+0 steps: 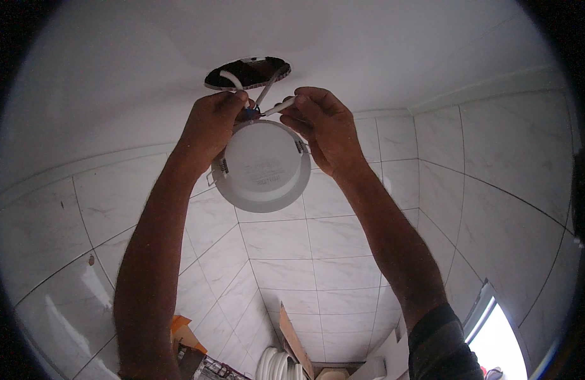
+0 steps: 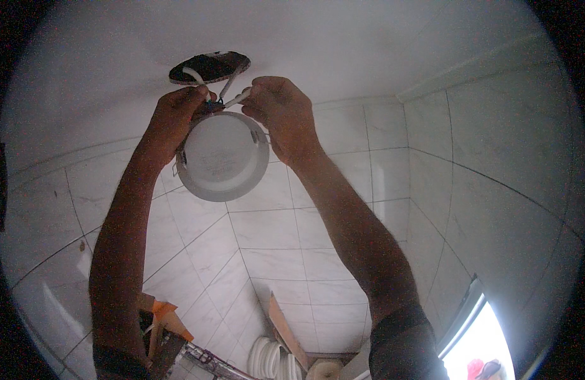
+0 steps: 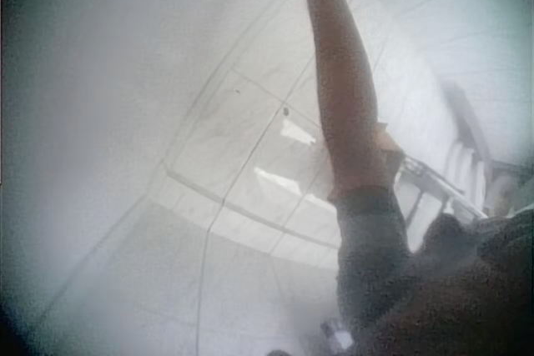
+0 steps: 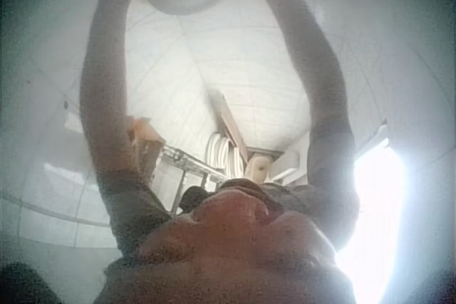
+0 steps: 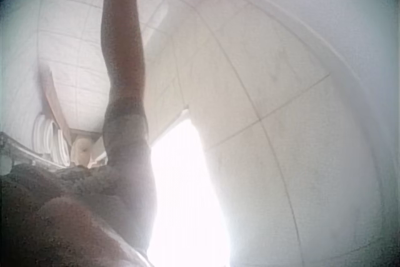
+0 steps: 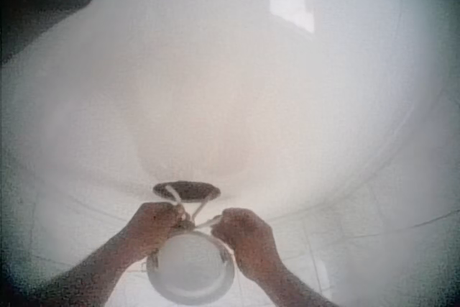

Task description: The person strips wire insulation, twists and tapes electrical wires, then mounts a circular ceiling light fixture to the ceiling. The person uses pliers and electrical tape to prepare and secure the connections before attaching the fixture.

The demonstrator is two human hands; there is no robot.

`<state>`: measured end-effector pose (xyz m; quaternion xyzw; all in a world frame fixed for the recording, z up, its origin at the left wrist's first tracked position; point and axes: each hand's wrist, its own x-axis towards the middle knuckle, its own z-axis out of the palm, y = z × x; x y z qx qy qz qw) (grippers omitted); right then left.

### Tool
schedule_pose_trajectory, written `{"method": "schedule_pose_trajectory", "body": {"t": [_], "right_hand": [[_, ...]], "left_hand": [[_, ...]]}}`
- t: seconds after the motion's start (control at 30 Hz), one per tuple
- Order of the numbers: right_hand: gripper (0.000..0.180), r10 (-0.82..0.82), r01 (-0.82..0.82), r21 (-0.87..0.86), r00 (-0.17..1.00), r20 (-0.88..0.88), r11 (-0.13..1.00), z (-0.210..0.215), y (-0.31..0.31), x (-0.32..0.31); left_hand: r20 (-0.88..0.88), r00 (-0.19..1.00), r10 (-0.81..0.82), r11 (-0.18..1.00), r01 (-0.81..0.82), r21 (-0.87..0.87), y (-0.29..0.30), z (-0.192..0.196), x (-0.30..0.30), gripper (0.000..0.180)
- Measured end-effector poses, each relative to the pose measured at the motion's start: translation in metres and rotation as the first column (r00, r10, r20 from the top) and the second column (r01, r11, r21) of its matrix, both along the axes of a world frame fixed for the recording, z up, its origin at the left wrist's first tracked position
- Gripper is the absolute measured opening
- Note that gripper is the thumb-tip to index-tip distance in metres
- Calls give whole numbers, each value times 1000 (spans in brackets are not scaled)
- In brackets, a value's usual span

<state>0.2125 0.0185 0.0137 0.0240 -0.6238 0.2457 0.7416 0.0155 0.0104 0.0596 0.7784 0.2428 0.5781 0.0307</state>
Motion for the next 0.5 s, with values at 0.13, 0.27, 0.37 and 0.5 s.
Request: {"method": "schedule_pose_trajectory", "body": {"t": [0.13,0.27,0.37,0.5], "right_hand": [[24,58,-58,-59,998,-14,997,5,1,-3],[27,-134,134,-5,988,76,991,13,4,-5],[22,-47,68,-180,992,116,981,23,7,-6],[27,-479,377,385,852,212,842,28,57,5]], "left_hand": [[47,997,-62,984,69,-165,-3,-3,0,44],[-27,984,-174,945,160,-285,2,3,-10,43],[-335,942,-29,995,-5,-102,-7,7,-11,36],[-440,896,51,999,-48,18,5,16,-10,31]]}}
